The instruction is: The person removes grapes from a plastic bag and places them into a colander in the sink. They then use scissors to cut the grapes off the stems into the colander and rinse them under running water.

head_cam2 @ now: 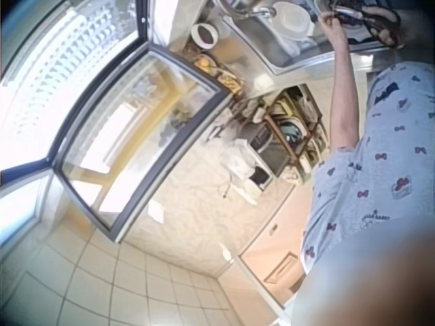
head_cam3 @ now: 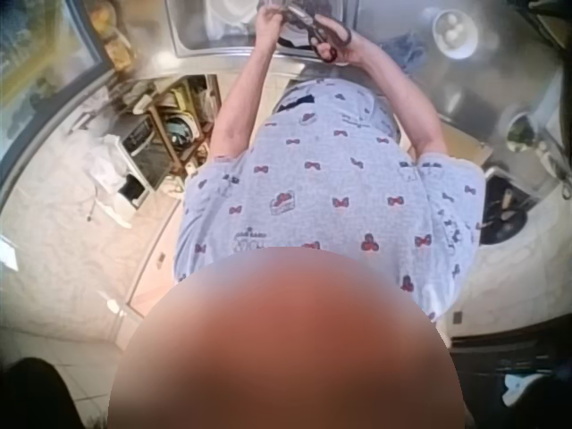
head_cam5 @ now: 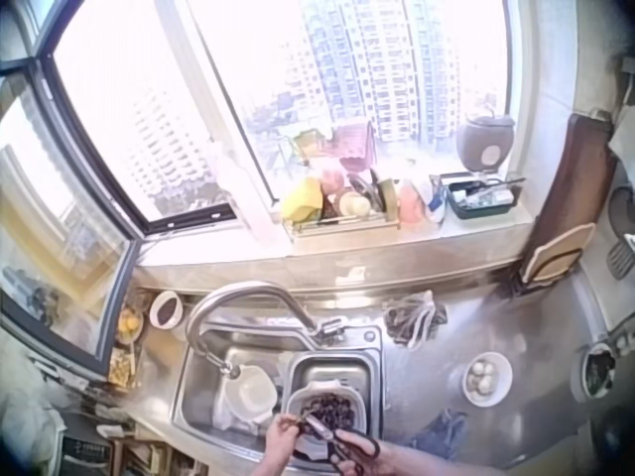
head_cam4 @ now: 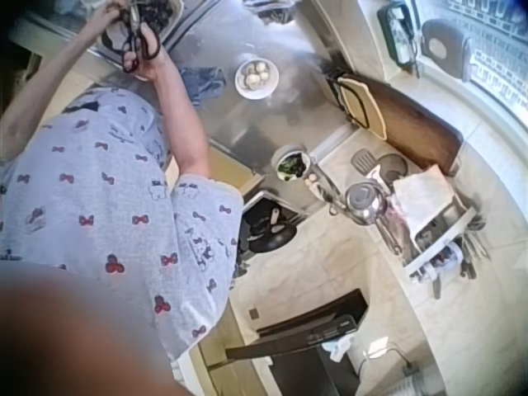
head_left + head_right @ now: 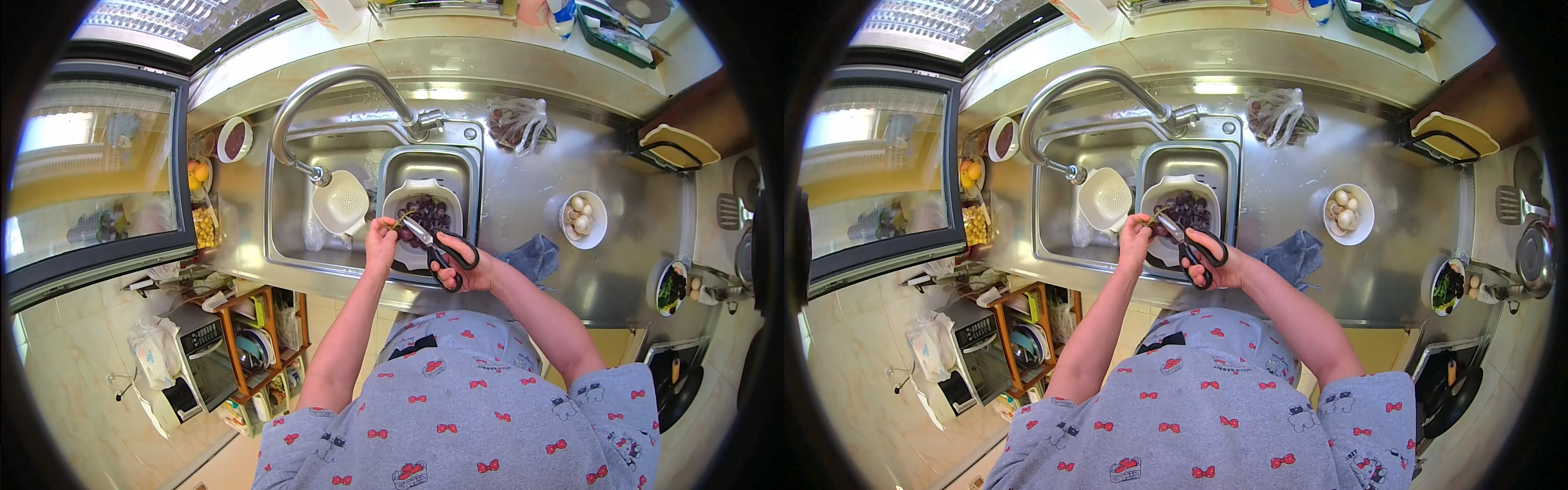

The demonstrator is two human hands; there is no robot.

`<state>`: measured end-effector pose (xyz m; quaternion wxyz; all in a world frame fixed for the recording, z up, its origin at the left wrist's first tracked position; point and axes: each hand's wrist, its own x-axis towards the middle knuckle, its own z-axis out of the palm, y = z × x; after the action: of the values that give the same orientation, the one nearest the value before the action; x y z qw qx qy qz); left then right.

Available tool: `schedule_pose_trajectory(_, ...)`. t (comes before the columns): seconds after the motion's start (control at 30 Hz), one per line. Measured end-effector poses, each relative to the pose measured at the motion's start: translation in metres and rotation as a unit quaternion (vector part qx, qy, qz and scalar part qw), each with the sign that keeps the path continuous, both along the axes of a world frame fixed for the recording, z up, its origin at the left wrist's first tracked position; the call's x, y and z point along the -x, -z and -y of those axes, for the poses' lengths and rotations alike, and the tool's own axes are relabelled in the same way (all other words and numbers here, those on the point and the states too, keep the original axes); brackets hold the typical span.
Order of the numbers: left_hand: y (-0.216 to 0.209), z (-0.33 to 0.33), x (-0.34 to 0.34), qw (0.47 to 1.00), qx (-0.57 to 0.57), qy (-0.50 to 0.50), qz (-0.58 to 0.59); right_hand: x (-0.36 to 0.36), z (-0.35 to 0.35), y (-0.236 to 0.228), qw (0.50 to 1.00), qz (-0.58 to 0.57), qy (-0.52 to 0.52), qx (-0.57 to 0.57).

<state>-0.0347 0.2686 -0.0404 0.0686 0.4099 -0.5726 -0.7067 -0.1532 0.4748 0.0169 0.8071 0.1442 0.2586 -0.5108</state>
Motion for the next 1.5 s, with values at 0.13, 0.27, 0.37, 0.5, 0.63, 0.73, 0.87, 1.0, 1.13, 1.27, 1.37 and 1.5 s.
schedule_pose_trajectory(0.13, -0.002, -0.001, 0.0, 1.0, -0.006, -0.011, -0.023, 0.0, 0.0, 0.002, 0.997, 0.071, 0.021, 0.024)
schedule_pose_trajectory(0.27, -0.011, -0.001, 0.003, 0.999, -0.012, -0.027, -0.013, -0.001, 0.0, -0.006, 0.998, 0.054, 0.02, 0.016)
schedule_pose_trajectory(0.37, -0.015, -0.002, 0.008, 0.998, -0.046, -0.046, -0.004, -0.005, 0.0, -0.005, 1.0, -0.012, 0.026, -0.007)
schedule_pose_trajectory(0.5, -0.021, 0.002, 0.008, 0.996, -0.084, -0.034, 0.021, -0.004, -0.001, -0.012, 0.978, -0.199, -0.013, -0.06)
schedule_pose_trajectory(0.63, -0.022, 0.002, 0.007, 0.995, -0.088, -0.013, 0.046, -0.003, -0.004, -0.01, 0.971, -0.23, -0.034, -0.052)
schedule_pose_trajectory(0.73, -0.025, -0.001, 0.008, 0.995, -0.079, 0.009, 0.058, -0.002, -0.004, -0.007, 0.971, -0.232, -0.031, -0.052)
schedule_pose_trajectory(0.87, -0.034, -0.002, 0.011, 0.991, -0.1, 0.031, 0.078, -0.002, -0.005, -0.007, 0.97, -0.234, -0.027, -0.055)
schedule_pose_trajectory(1.0, -0.044, -0.003, 0.02, 0.987, -0.104, 0.063, 0.109, -0.003, -0.003, -0.006, 0.958, -0.28, -0.038, -0.057)
schedule_pose_trajectory(1.13, -0.012, -0.004, 0.013, 0.995, -0.047, 0.092, 0.003, -0.007, 0.0, -0.003, 0.953, -0.297, -0.048, -0.049)
schedule_pose_trajectory(1.27, 0.007, -0.005, 0.011, 0.997, -0.015, 0.076, -0.013, -0.004, -0.002, -0.003, 0.952, -0.301, -0.036, -0.05)
schedule_pose_trajectory(1.37, 0.004, -0.004, 0.013, 0.996, 0.031, 0.081, -0.019, -0.002, -0.004, -0.007, 0.949, -0.308, -0.041, -0.051)
schedule_pose_trajectory(1.5, 0.004, -0.001, 0.009, 0.983, 0.132, 0.123, -0.008, -0.001, -0.003, -0.006, 0.944, -0.323, -0.063, -0.037)
